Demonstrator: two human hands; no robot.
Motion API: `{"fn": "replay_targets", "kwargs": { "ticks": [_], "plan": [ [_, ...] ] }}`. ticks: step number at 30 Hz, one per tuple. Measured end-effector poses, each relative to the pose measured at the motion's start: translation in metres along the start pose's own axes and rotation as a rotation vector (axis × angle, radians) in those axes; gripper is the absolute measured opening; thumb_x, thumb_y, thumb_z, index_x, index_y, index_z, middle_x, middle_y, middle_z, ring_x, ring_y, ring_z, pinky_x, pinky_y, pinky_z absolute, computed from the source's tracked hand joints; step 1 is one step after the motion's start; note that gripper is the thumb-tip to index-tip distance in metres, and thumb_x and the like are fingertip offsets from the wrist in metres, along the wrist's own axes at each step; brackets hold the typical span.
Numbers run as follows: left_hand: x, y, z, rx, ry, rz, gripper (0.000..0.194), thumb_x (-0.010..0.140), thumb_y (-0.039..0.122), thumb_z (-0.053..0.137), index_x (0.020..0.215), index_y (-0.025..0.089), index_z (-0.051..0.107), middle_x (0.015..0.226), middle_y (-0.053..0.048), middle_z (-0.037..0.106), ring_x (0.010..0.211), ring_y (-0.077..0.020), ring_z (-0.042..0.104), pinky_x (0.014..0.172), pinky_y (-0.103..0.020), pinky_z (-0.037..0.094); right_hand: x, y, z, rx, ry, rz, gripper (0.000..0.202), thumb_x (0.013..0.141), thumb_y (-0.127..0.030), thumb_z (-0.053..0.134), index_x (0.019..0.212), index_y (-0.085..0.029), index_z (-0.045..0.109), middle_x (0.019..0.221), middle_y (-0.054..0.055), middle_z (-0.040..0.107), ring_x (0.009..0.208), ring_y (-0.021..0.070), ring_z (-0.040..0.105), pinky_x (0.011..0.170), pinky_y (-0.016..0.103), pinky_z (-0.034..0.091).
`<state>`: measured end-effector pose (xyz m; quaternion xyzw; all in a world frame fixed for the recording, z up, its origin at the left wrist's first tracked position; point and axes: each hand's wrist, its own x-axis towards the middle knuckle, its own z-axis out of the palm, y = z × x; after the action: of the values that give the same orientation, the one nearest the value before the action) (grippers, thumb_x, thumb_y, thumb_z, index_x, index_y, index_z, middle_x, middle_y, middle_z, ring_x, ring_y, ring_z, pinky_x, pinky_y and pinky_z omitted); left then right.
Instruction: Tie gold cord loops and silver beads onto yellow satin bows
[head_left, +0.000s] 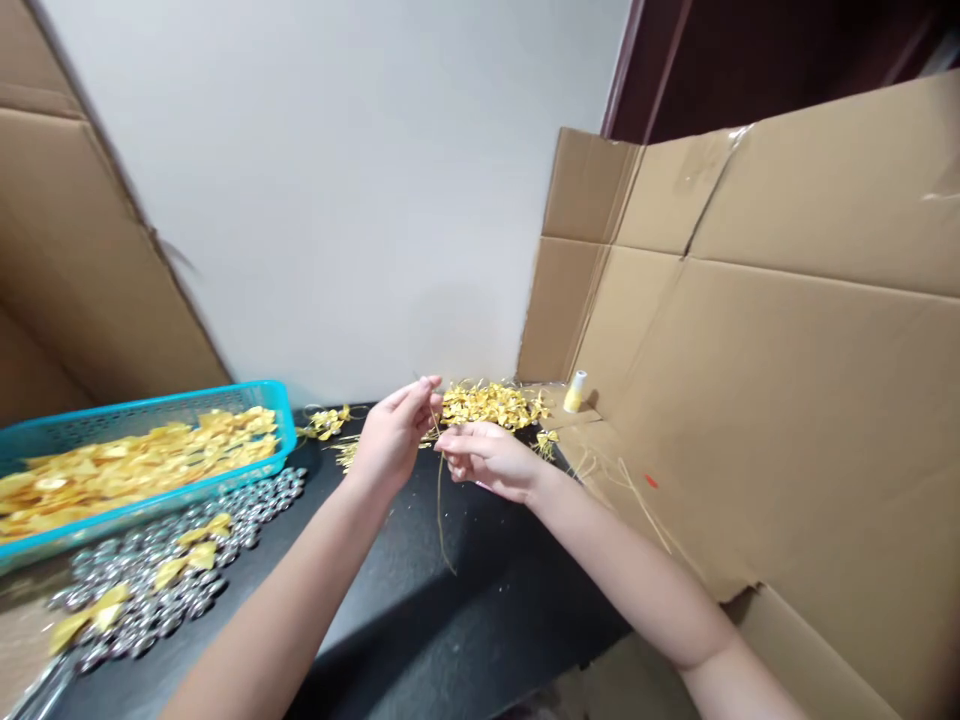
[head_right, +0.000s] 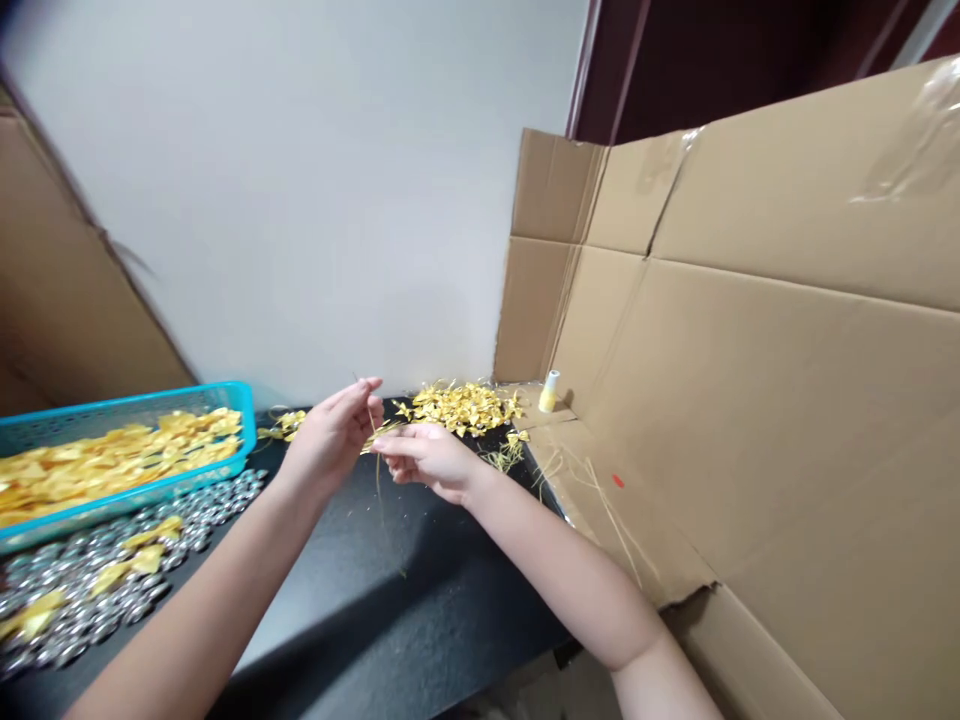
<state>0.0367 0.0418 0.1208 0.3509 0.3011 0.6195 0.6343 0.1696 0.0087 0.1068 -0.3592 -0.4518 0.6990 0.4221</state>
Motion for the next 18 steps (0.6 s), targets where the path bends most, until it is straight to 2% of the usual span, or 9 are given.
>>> {"fn": "replay_targets", "kwargs": {
  "ticks": [3, 5, 8, 10, 14, 18],
  "plan": [
    [0.007, 0.017, -0.009, -0.137, 0.028, -0.039, 0.015, 0.070, 0.022, 0.080, 0.079, 0.014, 0.071, 0.057, 0.002, 0.063, 0.052, -0.0064, 0.059, 0.054, -0.015, 0.050, 0.012, 0.011, 0.006, -0.063, -0.058, 0.000, 0.018, 0.067, -0.027, 0.077, 0.070, -0.016, 0.063, 0.065, -0.004, 0.055, 0.059, 0.0071, 0.046, 0.063, 0.024, 0.036],
    [0.010, 0.029, -0.015, -0.231, 0.024, -0.063, 0.005, 0.082, 0.019, 0.070, 0.079, 0.014, 0.069, 0.054, 0.003, 0.062, 0.045, -0.0036, 0.055, 0.048, -0.011, 0.047, 0.017, 0.021, 0.008, -0.130, -0.088, -0.032, 0.019, 0.067, -0.028, 0.078, 0.071, -0.016, 0.064, 0.072, -0.002, 0.059, 0.067, 0.0085, 0.050, 0.068, 0.025, 0.037],
    [0.012, 0.050, -0.024, -0.364, -0.008, -0.100, 0.022, 0.095, 0.019, 0.053, 0.077, 0.015, 0.066, 0.050, 0.005, 0.057, 0.035, 0.0001, 0.045, 0.034, -0.007, 0.034, 0.018, 0.039, 0.008, -0.193, -0.169, -0.049, 0.025, 0.068, -0.035, 0.079, 0.075, -0.016, 0.065, 0.091, 0.002, 0.066, 0.083, 0.0116, 0.055, 0.077, 0.026, 0.039],
    [0.014, 0.063, -0.031, -0.434, -0.016, -0.097, 0.031, 0.099, 0.022, 0.045, 0.077, 0.016, 0.065, 0.048, 0.005, 0.056, 0.032, 0.0008, 0.040, 0.031, -0.007, 0.028, 0.015, 0.052, 0.007, -0.169, -0.246, 0.017, 0.032, 0.068, -0.042, 0.079, 0.079, -0.015, 0.066, 0.096, 0.005, 0.067, 0.090, 0.0136, 0.058, 0.082, 0.029, 0.040],
    [0.018, 0.081, -0.046, -0.505, 0.048, -0.097, 0.037, 0.102, 0.024, 0.037, 0.077, 0.017, 0.063, 0.046, 0.004, 0.056, 0.032, 0.0006, 0.037, 0.030, -0.008, 0.025, 0.008, 0.070, 0.006, -0.041, -0.292, 0.192, 0.043, 0.059, -0.048, 0.084, 0.077, -0.014, 0.066, 0.087, 0.004, 0.067, 0.086, 0.0150, 0.064, 0.081, 0.031, 0.044],
    [0.021, 0.089, -0.055, -0.494, 0.106, -0.066, 0.042, 0.104, 0.027, 0.034, 0.076, 0.014, 0.062, 0.045, 0.004, 0.055, 0.035, 0.0024, 0.034, 0.033, -0.006, 0.021, 0.001, 0.076, 0.005, 0.024, -0.271, 0.269, 0.043, 0.055, -0.044, 0.086, 0.075, -0.013, 0.065, 0.082, 0.002, 0.067, 0.077, 0.0133, 0.065, 0.075, 0.030, 0.047]
  ]
}}
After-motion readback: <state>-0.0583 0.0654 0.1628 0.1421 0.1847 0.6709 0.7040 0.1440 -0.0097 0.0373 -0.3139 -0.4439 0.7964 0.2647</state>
